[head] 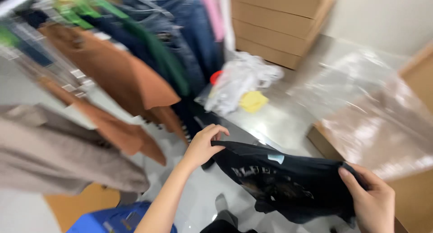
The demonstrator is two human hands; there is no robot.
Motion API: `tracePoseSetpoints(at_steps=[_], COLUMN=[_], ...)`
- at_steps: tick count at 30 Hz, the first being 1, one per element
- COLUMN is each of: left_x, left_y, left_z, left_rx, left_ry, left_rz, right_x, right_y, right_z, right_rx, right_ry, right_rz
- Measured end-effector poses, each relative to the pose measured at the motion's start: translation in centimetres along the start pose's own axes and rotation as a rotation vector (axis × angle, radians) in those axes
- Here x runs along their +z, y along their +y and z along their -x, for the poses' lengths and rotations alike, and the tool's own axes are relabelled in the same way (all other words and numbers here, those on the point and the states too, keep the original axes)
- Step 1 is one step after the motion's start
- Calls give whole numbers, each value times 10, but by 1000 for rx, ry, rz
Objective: The person takes a brown t-shirt from a clothing rack, places it into a clear plastic bag, and puts the bag into a cardboard box. They close the box, tie it with a white ribbon, and then repeat the process with a black t-shirt.
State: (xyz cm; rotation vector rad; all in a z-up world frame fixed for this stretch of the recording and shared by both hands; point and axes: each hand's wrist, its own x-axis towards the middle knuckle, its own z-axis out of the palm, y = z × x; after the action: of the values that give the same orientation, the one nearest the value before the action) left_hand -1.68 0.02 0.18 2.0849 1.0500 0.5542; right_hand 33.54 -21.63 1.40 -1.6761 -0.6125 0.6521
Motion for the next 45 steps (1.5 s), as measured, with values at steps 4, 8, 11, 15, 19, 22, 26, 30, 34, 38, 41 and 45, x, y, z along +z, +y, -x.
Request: tracePoseSetpoints(at_steps=[4, 8, 11, 15, 19, 22, 26, 30, 34, 38, 41, 45], left_x=[-48, -82, -105, -135, -157, -169, -182, -203, -194, -194, -198, -201], left_y=[-20, -47, -49, -47, -69, -87, -93, -73, -83, -81, -87, -87], left_z=[24, 36, 48, 63, 68, 75, 90, 107, 110, 114, 118, 122], left_rx=[-117, -74, -85, -78, -169, -267, -299, -374, -318, -288, -285, -297], left_ry=[188, 436, 562, 675, 769, 836, 938, 942, 946, 1008, 1045, 1090], left_rz=[3, -56, 18, 122, 284, 362, 447, 506, 505, 553, 534, 498], right_x=[44, 89, 124, 182, 261, 339, 434, 525, 622, 673, 693, 692], right_y=[-21, -24, -24, -6, -23, -37, -93, -173, -188, -209, -208, -217], right_z=[-14, -30, -54, -90, -87, -69, -18, 34, 44, 71, 61, 69], right_rx=[12, -27, -152, -307, -253, -328, -282, -333, -457, -412, -427, -432], right_ry=[-133, -352, -664, -968, -1009, -1131, -1369, -1302, -1096, -1084, -1144, -1179], right_rz=[263, 203, 135, 193, 277, 261, 215, 98, 61, 17, -1, -14])
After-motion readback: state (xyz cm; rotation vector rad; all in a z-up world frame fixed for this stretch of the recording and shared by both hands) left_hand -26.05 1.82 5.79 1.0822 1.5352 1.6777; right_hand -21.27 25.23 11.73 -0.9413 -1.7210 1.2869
